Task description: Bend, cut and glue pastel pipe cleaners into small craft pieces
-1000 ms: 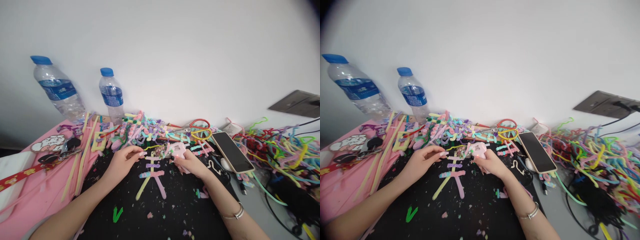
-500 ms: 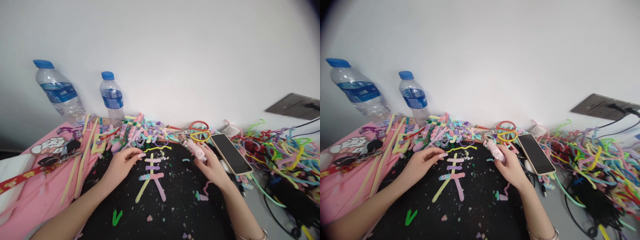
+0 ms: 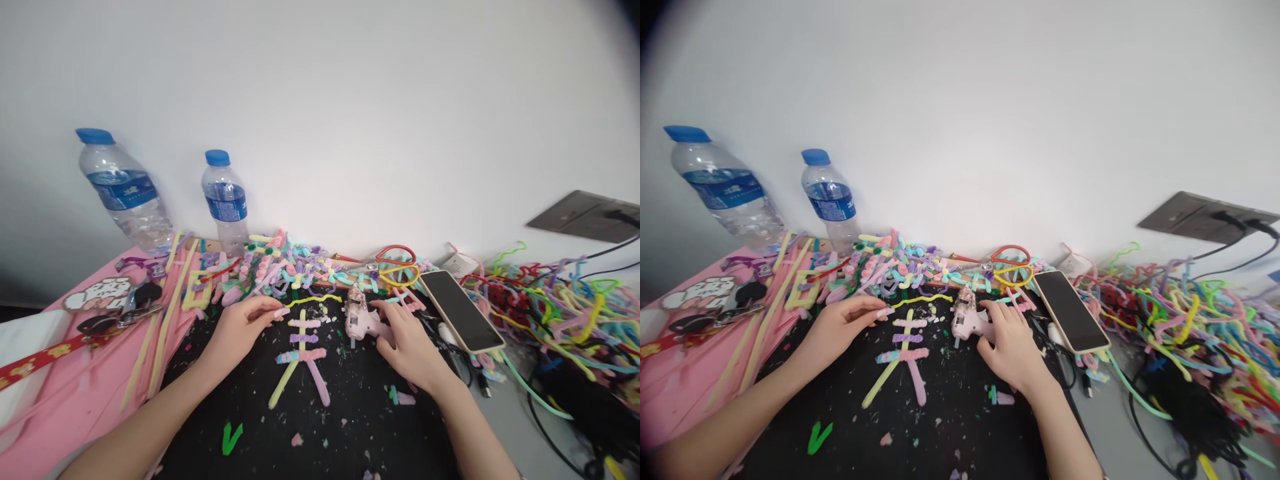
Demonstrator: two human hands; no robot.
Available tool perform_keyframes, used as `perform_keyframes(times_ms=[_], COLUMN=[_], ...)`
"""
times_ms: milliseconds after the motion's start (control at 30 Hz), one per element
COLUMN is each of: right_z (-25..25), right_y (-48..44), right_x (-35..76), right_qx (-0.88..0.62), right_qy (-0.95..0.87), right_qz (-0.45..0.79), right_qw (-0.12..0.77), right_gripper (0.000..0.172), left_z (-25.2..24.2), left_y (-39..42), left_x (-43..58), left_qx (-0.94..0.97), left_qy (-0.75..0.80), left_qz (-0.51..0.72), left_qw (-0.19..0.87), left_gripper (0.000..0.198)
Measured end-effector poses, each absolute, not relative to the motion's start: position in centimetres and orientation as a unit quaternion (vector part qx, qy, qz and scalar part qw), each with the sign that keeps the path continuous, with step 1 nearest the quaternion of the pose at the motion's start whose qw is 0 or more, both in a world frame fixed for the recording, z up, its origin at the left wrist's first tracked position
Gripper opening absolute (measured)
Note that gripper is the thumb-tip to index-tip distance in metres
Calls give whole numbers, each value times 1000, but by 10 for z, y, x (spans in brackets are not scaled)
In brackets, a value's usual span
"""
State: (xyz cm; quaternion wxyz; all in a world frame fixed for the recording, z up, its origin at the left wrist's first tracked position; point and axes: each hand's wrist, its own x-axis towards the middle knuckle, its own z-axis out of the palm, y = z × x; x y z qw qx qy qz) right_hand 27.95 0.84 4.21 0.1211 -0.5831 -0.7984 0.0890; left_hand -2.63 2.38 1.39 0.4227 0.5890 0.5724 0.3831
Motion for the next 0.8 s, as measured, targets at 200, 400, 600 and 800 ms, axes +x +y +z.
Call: perform_keyframes(times_ms=[200, 400, 600, 800], right_z=[39, 37, 36, 37], right_y=[13, 14, 15, 13], right_x=[285, 289, 290, 287], right_qx=[-568, -561, -562, -557], right_qy=[-795, -784, -773, -772], right_qz=[90, 74, 60, 60], right_qw=[194, 255, 287, 300], right_gripper=[43, 35, 29, 27], left_z=[19, 21, 16, 16], left_y=[28, 30, 30, 28], left_x=[-35, -38, -39, -37], left_qx=[697, 745, 746, 764], left_qy=[574, 553, 552, 533], left_qz=[286, 280, 280, 256], left_qw=[320, 246, 246, 260], left_gripper=[21, 31, 16, 14])
